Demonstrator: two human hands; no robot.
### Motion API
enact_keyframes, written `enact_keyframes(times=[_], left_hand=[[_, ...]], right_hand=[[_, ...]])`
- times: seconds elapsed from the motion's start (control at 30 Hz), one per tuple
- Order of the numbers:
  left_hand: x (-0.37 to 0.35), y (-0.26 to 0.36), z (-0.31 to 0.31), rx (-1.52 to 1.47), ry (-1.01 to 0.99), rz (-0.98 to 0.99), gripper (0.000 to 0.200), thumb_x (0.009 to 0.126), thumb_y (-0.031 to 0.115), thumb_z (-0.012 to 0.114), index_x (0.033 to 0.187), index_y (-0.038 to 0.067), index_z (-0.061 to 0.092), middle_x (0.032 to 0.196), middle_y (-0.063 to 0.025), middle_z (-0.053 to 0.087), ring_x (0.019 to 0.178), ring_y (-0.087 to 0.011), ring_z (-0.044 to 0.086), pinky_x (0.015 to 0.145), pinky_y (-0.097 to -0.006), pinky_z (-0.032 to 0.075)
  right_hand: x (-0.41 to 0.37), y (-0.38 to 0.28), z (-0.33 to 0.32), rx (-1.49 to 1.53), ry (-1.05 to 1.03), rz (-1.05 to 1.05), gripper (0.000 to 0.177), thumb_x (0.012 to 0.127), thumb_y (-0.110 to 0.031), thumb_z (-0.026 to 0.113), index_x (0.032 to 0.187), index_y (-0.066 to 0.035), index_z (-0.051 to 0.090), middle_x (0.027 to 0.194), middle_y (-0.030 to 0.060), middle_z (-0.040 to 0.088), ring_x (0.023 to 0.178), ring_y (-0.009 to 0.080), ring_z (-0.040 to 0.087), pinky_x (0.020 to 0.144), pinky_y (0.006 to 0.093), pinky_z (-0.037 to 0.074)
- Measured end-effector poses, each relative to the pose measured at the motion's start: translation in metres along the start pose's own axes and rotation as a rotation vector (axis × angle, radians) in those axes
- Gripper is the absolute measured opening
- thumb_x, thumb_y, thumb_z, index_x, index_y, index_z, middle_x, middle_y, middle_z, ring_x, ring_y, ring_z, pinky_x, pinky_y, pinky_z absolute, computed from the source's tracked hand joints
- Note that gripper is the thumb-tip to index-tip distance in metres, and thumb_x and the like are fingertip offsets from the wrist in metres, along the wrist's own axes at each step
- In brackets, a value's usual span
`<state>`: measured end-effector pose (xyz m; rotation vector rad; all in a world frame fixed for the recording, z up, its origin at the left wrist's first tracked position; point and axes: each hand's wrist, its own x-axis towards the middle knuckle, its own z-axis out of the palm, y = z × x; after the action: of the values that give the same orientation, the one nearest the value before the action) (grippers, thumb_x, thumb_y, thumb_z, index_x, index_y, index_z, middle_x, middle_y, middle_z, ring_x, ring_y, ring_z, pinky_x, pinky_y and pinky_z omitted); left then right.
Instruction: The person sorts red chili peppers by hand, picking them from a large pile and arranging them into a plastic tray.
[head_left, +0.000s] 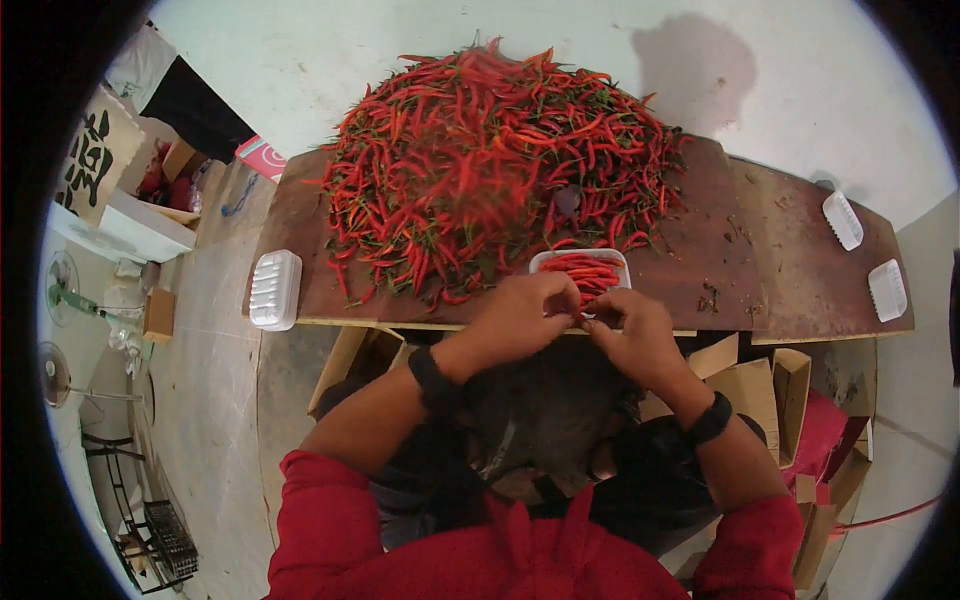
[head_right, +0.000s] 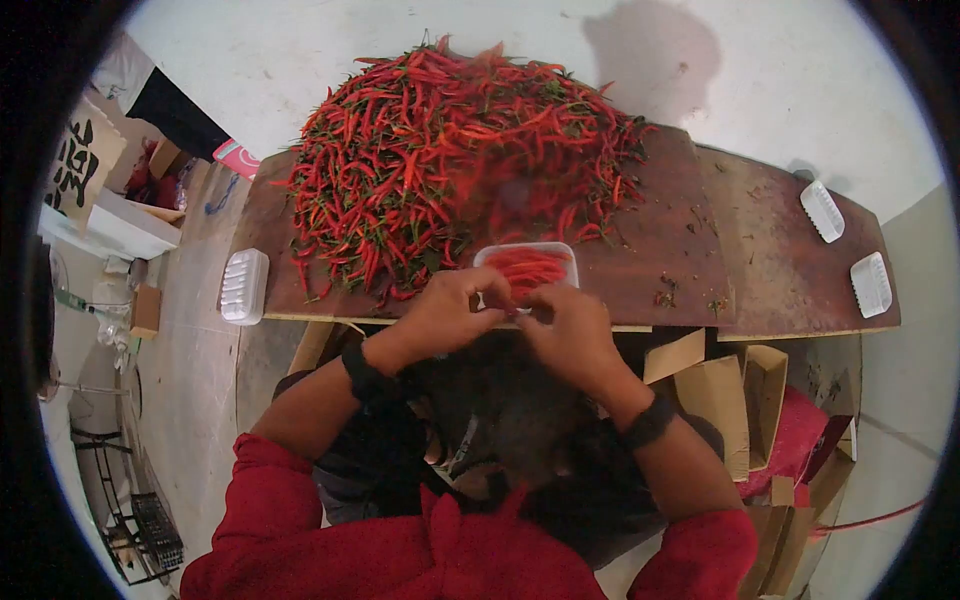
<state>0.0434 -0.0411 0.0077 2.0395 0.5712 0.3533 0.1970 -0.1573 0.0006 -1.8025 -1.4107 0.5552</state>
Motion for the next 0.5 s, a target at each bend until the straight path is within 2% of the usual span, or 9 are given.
enact_keyframes(times=[0.23, 0.3, 0.37, 0.5], left_hand=[[0.011, -0.009, 0.007, 0.002, 0.011, 0.084, 0.015, 0.077, 0.007, 0.068, 0.091, 0.004, 0.062, 0.080, -0.0061, 0.064, 0.076, -0.0132, 0.062, 0.068, -0.0281, 0.048], [0.016, -0.014, 0.005, 0.092, 0.056, 0.110, 0.015, 0.077, 0.008, 0.067, 0.091, 0.003, 0.063, 0.083, -0.0081, 0.065, 0.075, -0.0160, 0.063, 0.069, -0.0298, 0.049], [0.019, -0.018, 0.001, 0.082, 0.056, 0.094, 0.016, 0.076, 0.008, 0.066, 0.091, 0.003, 0.064, 0.084, -0.0088, 0.066, 0.075, -0.0169, 0.063, 0.070, -0.0304, 0.049], [0.021, -0.021, -0.001, 0.068, 0.077, 0.091, 0.016, 0.076, 0.009, 0.066, 0.090, 0.002, 0.066, 0.086, -0.0107, 0.067, 0.075, -0.0187, 0.064, 0.069, -0.0321, 0.049]], right_hand=[[0.012, 0.009, -0.006, -0.040, -0.048, 0.020, 0.018, 0.075, -0.015, 0.066, 0.088, -0.003, 0.068, 0.087, 0.0158, 0.066, 0.081, 0.0327, 0.064, 0.074, 0.0404, 0.050], [0.017, 0.014, -0.010, -0.043, -0.030, 0.002, 0.017, 0.075, -0.014, 0.066, 0.087, -0.003, 0.067, 0.087, 0.0160, 0.066, 0.081, 0.0326, 0.064, 0.074, 0.0402, 0.050], [0.023, 0.018, -0.014, -0.029, 0.006, -0.014, 0.016, 0.074, -0.009, 0.068, 0.086, 0.000, 0.065, 0.084, 0.0152, 0.066, 0.074, 0.0275, 0.064, 0.066, 0.0351, 0.049], [0.025, 0.022, -0.014, -0.019, 0.028, 0.024, 0.016, 0.073, -0.008, 0.068, 0.087, 0.000, 0.065, 0.083, 0.0148, 0.066, 0.073, 0.0265, 0.064, 0.066, 0.0345, 0.049]])
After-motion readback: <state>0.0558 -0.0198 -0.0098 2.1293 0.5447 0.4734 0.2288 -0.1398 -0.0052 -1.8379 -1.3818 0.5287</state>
